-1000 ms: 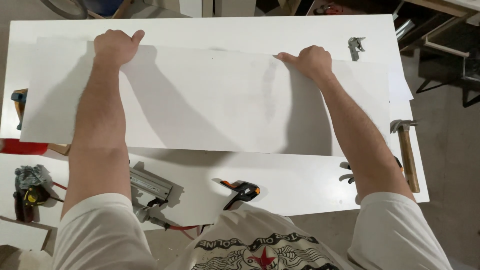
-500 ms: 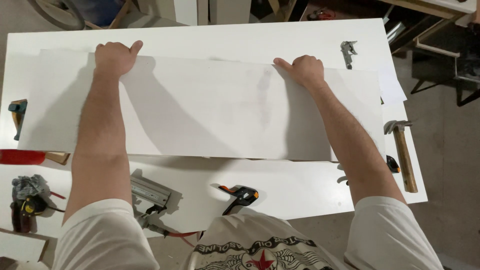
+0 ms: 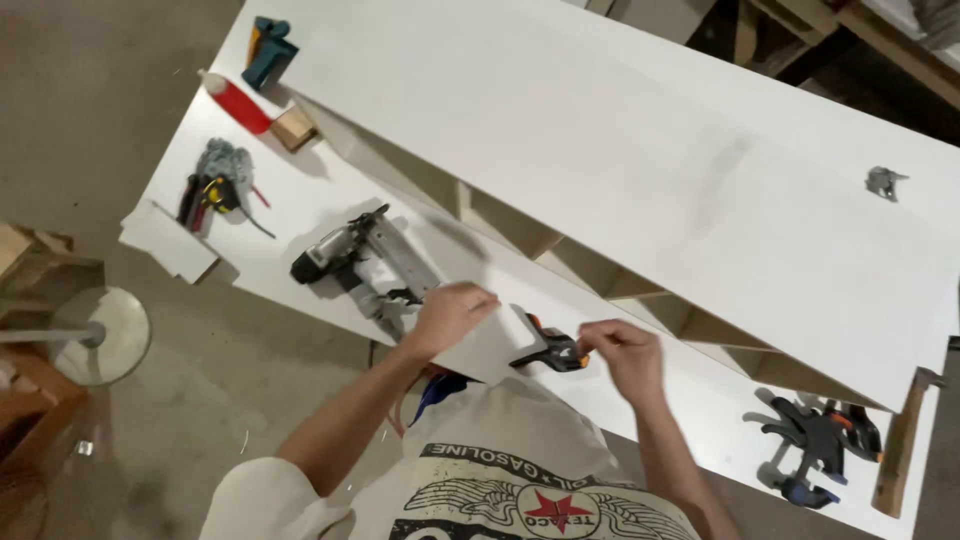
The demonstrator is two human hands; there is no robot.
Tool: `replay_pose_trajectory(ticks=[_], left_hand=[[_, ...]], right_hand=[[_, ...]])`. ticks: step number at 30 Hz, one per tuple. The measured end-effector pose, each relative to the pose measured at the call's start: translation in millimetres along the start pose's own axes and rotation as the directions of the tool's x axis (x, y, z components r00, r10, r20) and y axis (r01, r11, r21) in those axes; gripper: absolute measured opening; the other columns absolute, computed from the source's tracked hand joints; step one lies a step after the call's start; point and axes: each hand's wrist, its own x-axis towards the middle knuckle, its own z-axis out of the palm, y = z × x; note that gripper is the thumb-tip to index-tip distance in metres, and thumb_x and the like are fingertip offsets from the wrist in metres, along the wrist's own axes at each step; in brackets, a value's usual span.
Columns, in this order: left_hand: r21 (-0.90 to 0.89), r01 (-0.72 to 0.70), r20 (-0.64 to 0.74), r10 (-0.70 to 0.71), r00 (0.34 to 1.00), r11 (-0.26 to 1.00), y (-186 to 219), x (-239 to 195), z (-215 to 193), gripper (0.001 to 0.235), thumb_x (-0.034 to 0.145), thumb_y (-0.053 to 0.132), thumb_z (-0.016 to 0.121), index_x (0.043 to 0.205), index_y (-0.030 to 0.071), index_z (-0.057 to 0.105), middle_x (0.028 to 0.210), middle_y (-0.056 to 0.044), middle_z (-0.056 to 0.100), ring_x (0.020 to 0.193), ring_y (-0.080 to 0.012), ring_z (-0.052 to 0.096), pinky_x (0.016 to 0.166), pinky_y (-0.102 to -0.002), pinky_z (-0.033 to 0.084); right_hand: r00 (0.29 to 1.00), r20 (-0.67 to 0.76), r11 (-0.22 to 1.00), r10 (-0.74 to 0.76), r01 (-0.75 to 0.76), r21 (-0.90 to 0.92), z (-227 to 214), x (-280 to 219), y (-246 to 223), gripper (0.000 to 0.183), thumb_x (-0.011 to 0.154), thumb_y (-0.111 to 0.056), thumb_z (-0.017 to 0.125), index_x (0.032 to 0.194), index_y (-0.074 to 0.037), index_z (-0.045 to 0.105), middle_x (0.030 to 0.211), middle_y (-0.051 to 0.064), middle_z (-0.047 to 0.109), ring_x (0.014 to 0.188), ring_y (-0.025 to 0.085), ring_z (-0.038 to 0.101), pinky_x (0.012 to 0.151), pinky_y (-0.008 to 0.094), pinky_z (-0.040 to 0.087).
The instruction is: Assemble a multi-compartment wooden shelf unit using glue, clamps, and a pneumatic nail gun.
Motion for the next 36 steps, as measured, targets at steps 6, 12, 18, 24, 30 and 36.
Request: replay_pose_trajectory(ticks=[6,12,18,24,30,36], left_hand=[[-0.092,0.139,-0.062,-0.145,0.987,0.986,60.2,-84.2,14.9,0.024,0.1,0.025,0.065,0.121,0.018,0.076,0.113,-0.001,0.078,0.104,-0.0217,0.074,0.091,-0.033,0.058],[0.184,-0.101,-0.171,0.133,0.976,0.978,77.0,-115.1,11.4,0.085,0.094,0.076,0.044,0.148,0.011,0.053,0.153,-0.015,0.052,0.142,-0.0352,0.048,0.122,-0.053,0.026],[0.113,0.235,-0.212,-0.207,0.955,0.965,54.4,-202.0,16.9,0.049,0.096,0.041,0.065,0.138,0.016,0.061,0.125,-0.014,0.065,0.11,-0.0366,0.068,0.095,-0.048,0.054],[0.22,0.732,0.236,-0.764,0.601,0.644,83.5,-284.6,22.8,0.021,0.096,0.038,0.056,0.107,0.03,0.071,0.08,0.007,0.079,0.092,-0.0208,0.076,0.086,-0.039,0.059],[0.23,0.718,0.068,-0.747,0.661,0.657,175.5,-300.7,-3.5,0.062,0.093,0.065,0.057,0.062,0.011,0.056,0.059,-0.013,0.063,0.069,-0.0381,0.067,0.067,-0.042,0.054],[0.126,0.848,0.037,-0.856,0.515,0.515,164.6,-321.4,-14.6,0.052,0.091,0.066,0.061,0.074,0.018,0.067,0.07,-0.007,0.069,0.08,-0.031,0.07,0.072,-0.04,0.056]], right_hand=[[0.626,0.66,0.549,0.414,-0.751,0.368,111.4,-54.5,0.2,0.075,0.106,-0.059,0.041,0.133,0.009,0.06,0.124,0.027,0.07,0.116,0.037,0.068,0.104,0.048,0.049],[0.527,0.813,0.186,0.249,-0.85,0.493,128.9,-86.3,-55.6,0.111,0.096,-0.083,0.029,0.159,0.008,0.021,0.162,0.031,0.027,0.146,0.05,0.034,0.121,0.059,0.029],[0.573,0.818,0.446,0.049,-0.745,0.496,105.0,-155.3,-29.0,0.08,0.109,-0.052,0.042,0.161,0.005,0.022,0.159,0.033,0.028,0.15,0.049,0.026,0.124,0.053,0.019],[0.583,0.717,0.474,0.383,-0.79,0.389,77.2,-240.3,41.7,0.023,0.099,-0.015,0.069,0.115,0.001,0.072,0.103,0.023,0.079,0.093,0.034,0.078,0.08,0.039,0.063],[0.564,0.686,0.36,0.459,-0.824,0.437,56.2,-288.6,55.3,0.027,0.105,-0.029,0.066,0.094,-0.004,0.063,0.04,0.0,0.035,0.027,0.013,0.032,0.034,0.024,0.029],[0.615,0.692,0.479,0.377,-0.769,0.423,59.2,-284.7,61.2,0.03,0.108,-0.02,0.045,0.092,-0.006,0.065,0.051,-0.005,0.031,0.039,0.01,0.023,0.042,0.025,0.028]])
